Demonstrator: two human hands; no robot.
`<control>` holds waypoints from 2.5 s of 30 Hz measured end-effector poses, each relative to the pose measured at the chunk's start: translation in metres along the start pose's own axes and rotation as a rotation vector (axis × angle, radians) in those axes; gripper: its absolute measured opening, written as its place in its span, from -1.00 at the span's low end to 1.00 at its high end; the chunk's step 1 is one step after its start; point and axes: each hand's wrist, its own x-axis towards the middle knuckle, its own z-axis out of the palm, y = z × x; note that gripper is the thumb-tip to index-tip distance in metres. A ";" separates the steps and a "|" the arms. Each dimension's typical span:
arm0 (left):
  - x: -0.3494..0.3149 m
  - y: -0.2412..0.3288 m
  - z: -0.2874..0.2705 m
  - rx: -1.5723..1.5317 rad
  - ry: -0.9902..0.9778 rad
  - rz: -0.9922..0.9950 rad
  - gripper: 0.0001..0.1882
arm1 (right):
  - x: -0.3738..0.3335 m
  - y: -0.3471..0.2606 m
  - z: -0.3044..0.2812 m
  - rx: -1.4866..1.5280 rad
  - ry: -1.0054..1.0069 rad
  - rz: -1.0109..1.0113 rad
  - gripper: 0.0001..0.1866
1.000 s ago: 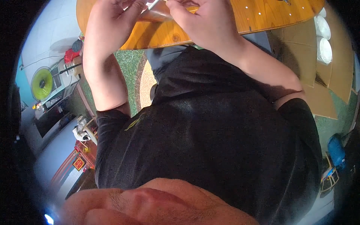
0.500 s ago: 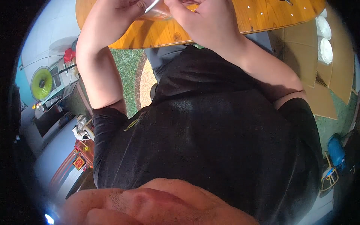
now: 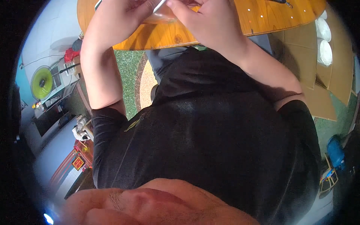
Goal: Manually selecting and preparing individual fiber strings from a bundle for packaging assembly.
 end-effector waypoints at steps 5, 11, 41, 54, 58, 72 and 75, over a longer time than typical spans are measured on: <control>-0.007 -0.003 0.002 -0.089 0.156 -0.011 -0.94 | 0.003 0.003 -0.013 -0.056 -0.117 0.102 -0.93; -0.009 -0.011 0.018 -0.454 0.297 0.132 -0.93 | 0.004 0.014 -0.016 0.003 -0.150 0.130 -0.95; -0.022 -0.013 0.033 -0.514 0.309 0.136 -0.77 | 0.012 -0.041 -0.040 -0.161 -0.222 -0.024 -0.94; -0.017 -0.021 0.028 -0.725 0.197 0.198 -0.59 | 0.033 -0.057 -0.040 -0.439 -0.203 -0.470 -0.88; -0.015 -0.018 0.029 -0.820 0.233 0.184 -0.55 | 0.038 -0.054 -0.039 -0.458 -0.241 -0.518 -0.86; -0.007 -0.032 0.021 -0.875 0.186 0.079 -0.59 | 0.006 -0.047 -0.027 -0.800 0.008 -0.706 -0.71; -0.009 -0.026 0.019 -0.855 0.175 0.022 -0.60 | -0.009 -0.061 -0.022 -0.875 -0.159 -0.537 -0.66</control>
